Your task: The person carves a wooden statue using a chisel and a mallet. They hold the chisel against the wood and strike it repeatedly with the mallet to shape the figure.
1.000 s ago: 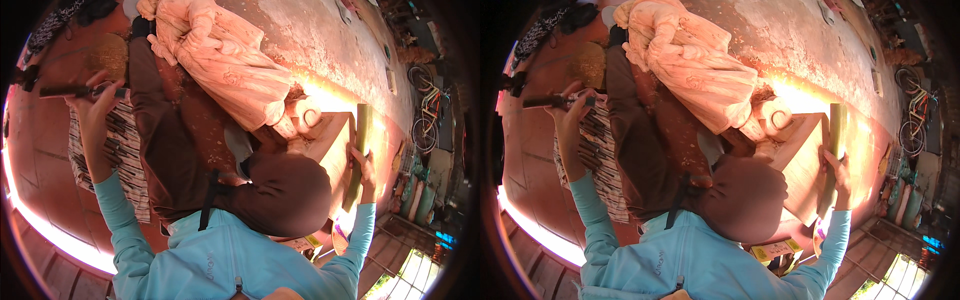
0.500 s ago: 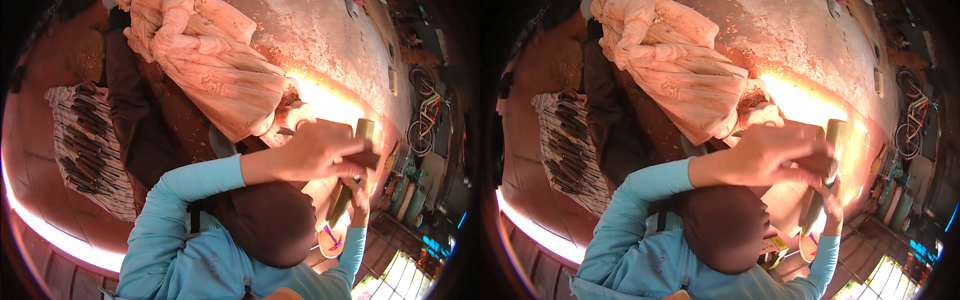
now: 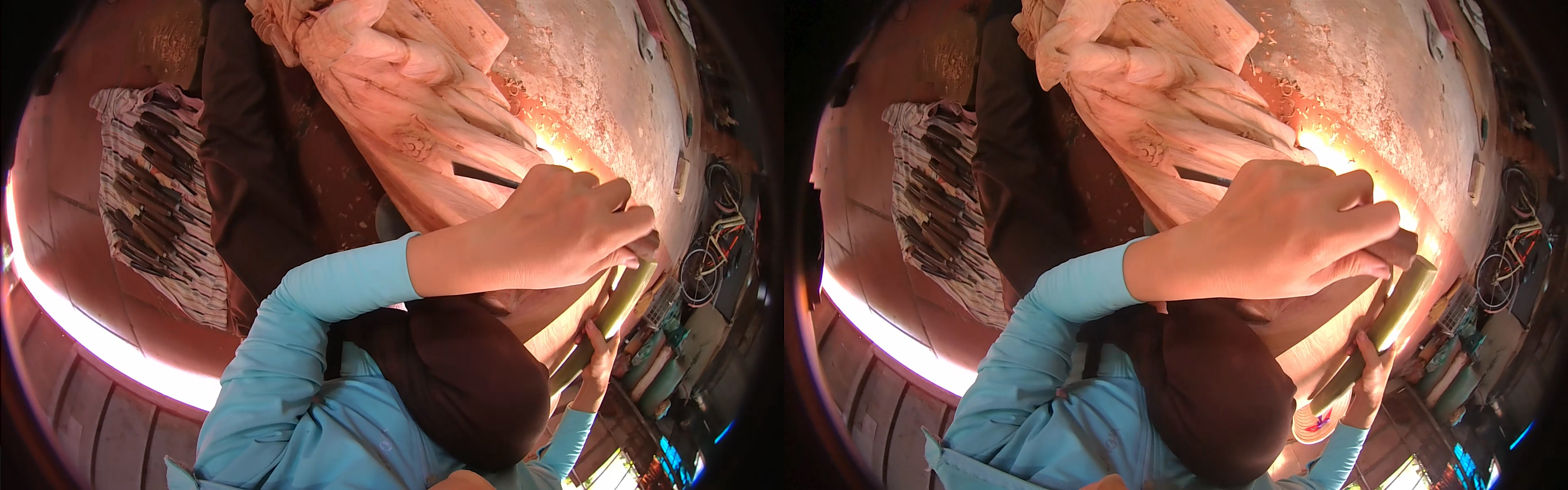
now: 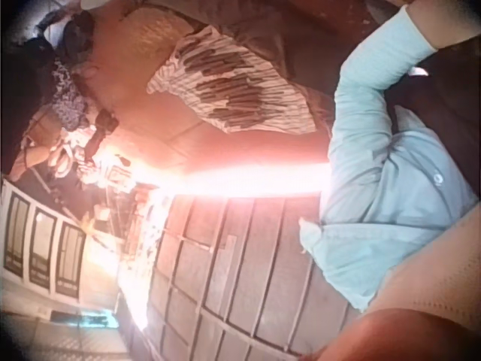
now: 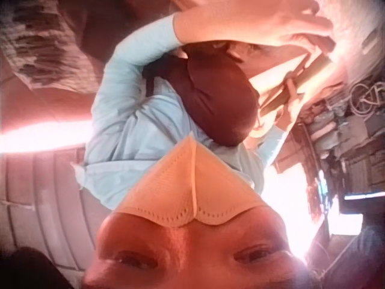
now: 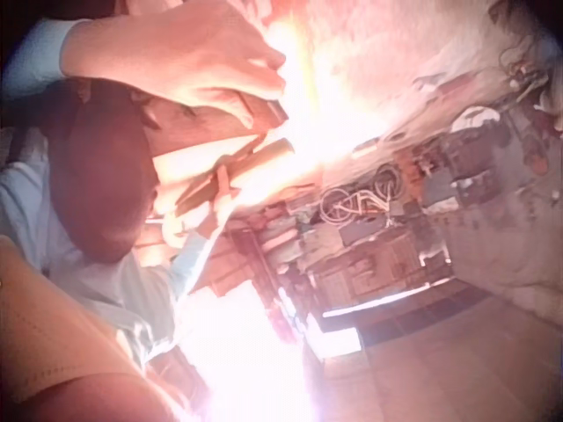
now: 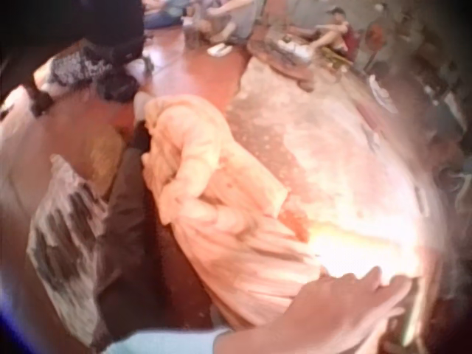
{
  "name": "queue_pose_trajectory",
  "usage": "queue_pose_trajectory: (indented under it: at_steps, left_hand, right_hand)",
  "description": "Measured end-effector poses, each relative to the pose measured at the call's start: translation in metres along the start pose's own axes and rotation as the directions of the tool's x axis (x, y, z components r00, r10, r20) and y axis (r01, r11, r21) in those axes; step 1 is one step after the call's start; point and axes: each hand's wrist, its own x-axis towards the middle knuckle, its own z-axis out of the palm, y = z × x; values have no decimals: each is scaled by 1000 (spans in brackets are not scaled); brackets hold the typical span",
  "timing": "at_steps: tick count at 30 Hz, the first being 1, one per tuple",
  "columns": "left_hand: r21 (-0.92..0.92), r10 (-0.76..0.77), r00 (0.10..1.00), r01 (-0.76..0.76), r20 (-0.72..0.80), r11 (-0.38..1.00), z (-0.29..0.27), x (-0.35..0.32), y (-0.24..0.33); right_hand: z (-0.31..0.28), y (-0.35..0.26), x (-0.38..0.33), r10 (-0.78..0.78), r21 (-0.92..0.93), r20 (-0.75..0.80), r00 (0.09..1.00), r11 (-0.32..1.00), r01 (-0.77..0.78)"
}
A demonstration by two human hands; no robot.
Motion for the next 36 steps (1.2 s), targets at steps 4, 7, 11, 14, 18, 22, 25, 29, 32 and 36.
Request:
queue_pose_trajectory:
  at_steps: [4, 7, 11, 14, 18, 22, 25, 29, 32, 36]
  left_hand:
    - [1, -30, 997, 30, -72, 1000, -5, 1, -14]
    - [-21, -159, 987, 159, -7, 987, -12, 1, -18]
    - [17, -166, 979, 169, -119, 985, -7, -2, -25]
    - [42, -159, 969, 169, -189, 985, -3, -2, -29]
    - [53, -160, 956, 178, -247, 983, -2, 2, -31]
    - [10, -187, 925, 202, -331, 979, -1, 7, -35]
    - [16, -205, 920, 223, -333, 975, -3, 10, -35]
    - [31, -204, 906, 232, -371, 972, 3, 9, -40]
    - [8, -259, 887, 283, -381, 959, 6, 12, -44]
    - [28, -276, 886, 308, -374, 951, 0, 14, -43]
  right_hand:
    - [-4, 2, 1, 41, 15, 11, 999, 999, -41]
    - [5, -2, -1, -15, -17, -40, 999, 1000, 14]
    - [6, -4, -2, 0, -29, -43, 999, 1000, -2]
    - [7, -5, -1, -21, -92, -57, 998, 996, 15]
    - [30, -40, 1, -116, -296, -79, 990, 951, 88]
    - [62, -94, 12, -256, -299, -52, 965, 926, 229]
    - [76, -123, 24, -394, -289, 70, 916, 871, 397]
    - [93, -146, 33, -462, -287, 133, 877, 829, 480]
    - [96, -153, 43, -444, -467, 149, 883, 756, 459]
    - [105, -161, 52, -658, -719, 241, 713, 372, 586]
